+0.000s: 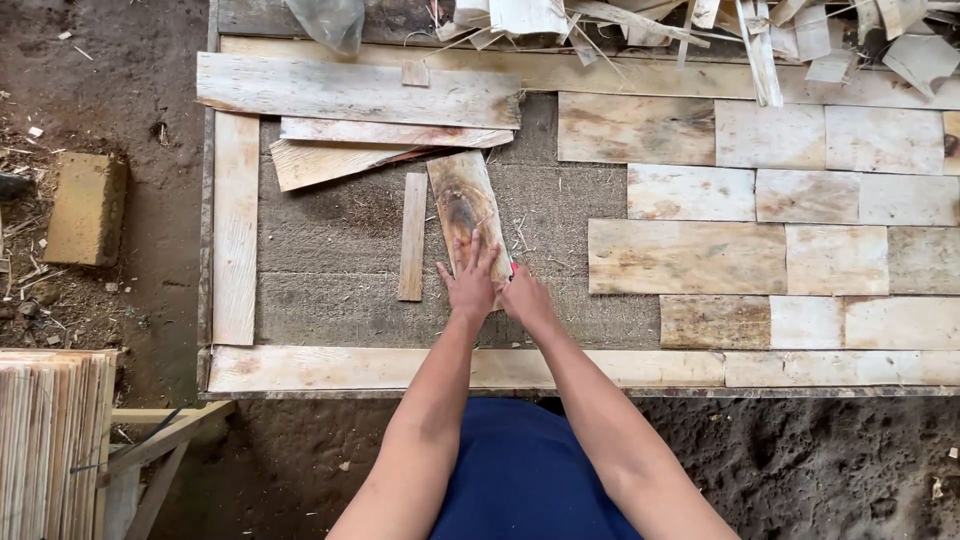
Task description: Cutting thin wood pieces with a utility knife and arranging them on a flat surface to create a tiled pattern.
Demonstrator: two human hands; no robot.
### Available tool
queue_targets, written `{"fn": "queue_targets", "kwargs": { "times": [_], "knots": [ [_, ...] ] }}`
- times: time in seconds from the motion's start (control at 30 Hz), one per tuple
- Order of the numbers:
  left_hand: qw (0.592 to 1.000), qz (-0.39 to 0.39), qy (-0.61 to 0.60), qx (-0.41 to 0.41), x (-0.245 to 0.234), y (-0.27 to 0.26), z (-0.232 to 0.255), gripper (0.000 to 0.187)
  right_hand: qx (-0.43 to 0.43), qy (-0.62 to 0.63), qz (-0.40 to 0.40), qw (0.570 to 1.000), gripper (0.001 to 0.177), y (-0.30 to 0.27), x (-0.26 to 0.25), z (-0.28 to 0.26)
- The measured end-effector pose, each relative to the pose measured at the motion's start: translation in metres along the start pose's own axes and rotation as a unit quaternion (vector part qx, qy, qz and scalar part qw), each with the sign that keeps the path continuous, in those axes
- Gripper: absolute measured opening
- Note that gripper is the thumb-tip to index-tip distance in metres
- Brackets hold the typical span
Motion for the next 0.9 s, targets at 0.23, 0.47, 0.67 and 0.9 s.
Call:
{"fn": "queue_targets", "kwargs": {
  "times": [0.23,0.47,0.67,0.9],
  "knots": [
    [1.0,0.013,-0.005,-0.005,0.008,0.003,0.0,0.076,0.006,0.001,-0.004,1.0,0.046,-0.017,0.002,0.008],
    [1.0,0.01,0.005,-0.014,0.004,0.0,0.003,0.079,0.017,-0.008,-0.023,1.0,0.048,-0.021,0.019,0.038],
    [0.999,0.016,-0.009,-0.032,0.002,0.002,0.007,0.073,0.012,0.026,-0.026,0.999,0.053,-0.012,0.003,0.043],
    [0.999,0.009,-0.009,-0.042,0.014,0.005,0.004,0.075,-0.019,0.024,-0.003,1.0,0.055,0.014,-0.011,0.01]
  ]
}}
Point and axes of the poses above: each hand's wrist, its own y-axis towards the middle knuckle, its own x-axis out of the palm, z = x × y, the point moved 5 cm from there along y, towards the middle knuckle, and after that the axes turned 11 degrees about z, right-handed, at the moved point
